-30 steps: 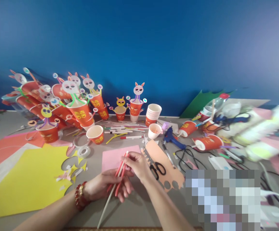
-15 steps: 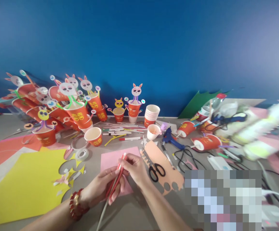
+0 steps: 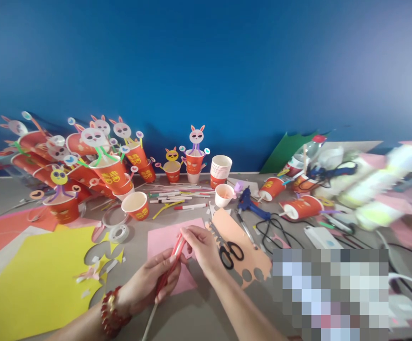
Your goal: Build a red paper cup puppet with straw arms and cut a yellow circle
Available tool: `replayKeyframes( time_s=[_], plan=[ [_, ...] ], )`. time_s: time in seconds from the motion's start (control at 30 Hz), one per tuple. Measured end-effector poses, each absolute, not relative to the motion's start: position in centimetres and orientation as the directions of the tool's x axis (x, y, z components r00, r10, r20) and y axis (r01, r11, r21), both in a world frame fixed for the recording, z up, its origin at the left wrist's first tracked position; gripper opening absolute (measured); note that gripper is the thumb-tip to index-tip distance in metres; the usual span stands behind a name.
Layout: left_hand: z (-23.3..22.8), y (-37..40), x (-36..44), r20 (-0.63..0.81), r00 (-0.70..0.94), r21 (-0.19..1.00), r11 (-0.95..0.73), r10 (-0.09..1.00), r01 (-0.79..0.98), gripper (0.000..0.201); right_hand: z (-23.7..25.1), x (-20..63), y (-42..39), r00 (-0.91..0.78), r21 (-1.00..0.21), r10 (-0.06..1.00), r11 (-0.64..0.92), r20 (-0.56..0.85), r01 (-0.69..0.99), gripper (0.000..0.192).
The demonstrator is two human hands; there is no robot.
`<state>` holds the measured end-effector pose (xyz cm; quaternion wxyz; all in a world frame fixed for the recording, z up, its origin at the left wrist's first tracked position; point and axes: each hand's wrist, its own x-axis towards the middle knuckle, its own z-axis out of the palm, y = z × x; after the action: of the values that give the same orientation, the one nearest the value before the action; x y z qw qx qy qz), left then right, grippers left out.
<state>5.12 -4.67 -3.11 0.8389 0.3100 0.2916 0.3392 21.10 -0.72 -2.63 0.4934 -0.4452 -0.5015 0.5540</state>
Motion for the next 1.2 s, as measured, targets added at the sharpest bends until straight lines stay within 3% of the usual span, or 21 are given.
replayKeyframes(
  time_s=[0.4, 0.57, 0.73, 0.93, 1.2],
  plan=[
    [-3.8, -5.1, 5.2, -0.285, 0.619, 0.717, 0.591, 0.732, -0.369, 0.028, -3.3, 21.5, -0.5, -0.001, -0.993, 1.000, -0.019, -0.019, -0.119, 0.041],
    [-4.1, -5.1, 5.2, -0.284, 0.588, 0.710, 0.579, 0.757, -0.402, 0.026, -3.1, 21.6, -0.6, -0.154, -0.990, 0.985, -0.090, -0.073, -0.109, 0.045],
    [-4.4, -5.0, 5.4, -0.272, 0.580, 0.702, 0.571, 0.767, -0.426, 0.027, -2.9, 21.1, -0.8, -0.269, -0.990, 0.960, -0.107, -0.080, -0.091, 0.035],
    [-4.3, -4.9, 5.6, -0.216, 0.654, 0.645, 0.609, 0.725, -0.462, 0.026, -3.9, 21.2, -0.7, -0.331, -0.986, 0.942, -0.105, -0.056, -0.131, 0.028],
    [-4.1, -4.9, 5.6, -0.205, 0.668, 0.618, 0.624, 0.715, -0.478, 0.027, -3.8, 21.2, -0.9, -0.334, -0.981, 0.939, -0.131, -0.077, -0.143, 0.032]
  ],
)
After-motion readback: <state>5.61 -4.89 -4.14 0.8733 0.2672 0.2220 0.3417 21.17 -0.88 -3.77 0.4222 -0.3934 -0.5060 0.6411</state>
